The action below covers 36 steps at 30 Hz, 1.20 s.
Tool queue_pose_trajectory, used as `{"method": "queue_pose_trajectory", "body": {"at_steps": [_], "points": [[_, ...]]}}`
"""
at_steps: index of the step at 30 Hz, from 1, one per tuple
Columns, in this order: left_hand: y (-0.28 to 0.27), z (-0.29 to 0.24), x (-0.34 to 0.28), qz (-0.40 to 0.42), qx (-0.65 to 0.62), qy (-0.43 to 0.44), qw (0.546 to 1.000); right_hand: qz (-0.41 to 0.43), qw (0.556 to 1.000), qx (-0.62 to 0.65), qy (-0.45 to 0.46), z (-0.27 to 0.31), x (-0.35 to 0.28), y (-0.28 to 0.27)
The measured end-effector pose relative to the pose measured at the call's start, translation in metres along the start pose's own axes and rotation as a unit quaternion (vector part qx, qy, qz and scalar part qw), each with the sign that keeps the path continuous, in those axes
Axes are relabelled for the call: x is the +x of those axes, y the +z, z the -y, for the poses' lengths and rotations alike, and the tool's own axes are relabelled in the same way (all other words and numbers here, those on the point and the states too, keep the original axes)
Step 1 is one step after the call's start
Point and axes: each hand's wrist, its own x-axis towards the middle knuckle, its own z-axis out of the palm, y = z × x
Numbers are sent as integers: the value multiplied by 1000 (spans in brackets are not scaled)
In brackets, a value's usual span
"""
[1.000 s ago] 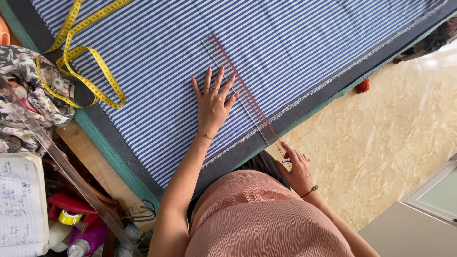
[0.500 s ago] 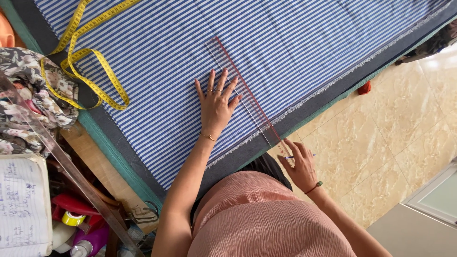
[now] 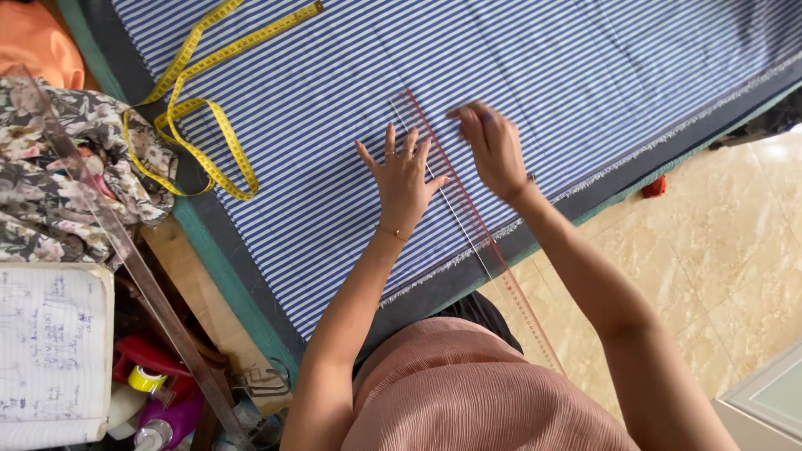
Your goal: Measuring and marking a blue striped fabric with a ruler and a pen on a workbench.
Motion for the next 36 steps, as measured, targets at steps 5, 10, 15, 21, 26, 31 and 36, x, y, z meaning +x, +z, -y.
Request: {"method": "queue_pose_trajectory", "body": {"at_steps": [5,10,15,21,26,31,36], "points": [[-16,0,19,19,6,-29,999,27,996,78,25,-32,75,38],[-3,4,25,39,11,-26,999,48,999,-9,-19,-42,97,58],[2,7,25,42,13,-20,999,75,997,-21,-25,-42,102,60],[9,10,24,35,16,-15,999,84,993,-83,-15,-32,106,54],[8,10,24,47,27,-17,998,83,983,-120,-112,-34,108,70],[8,11,23,35,29,-14,999,79,996,-51,-2,-48,116,72],[18,11,24,45,27,-19,998,33,999,-20,10,-53,115,72]]}}
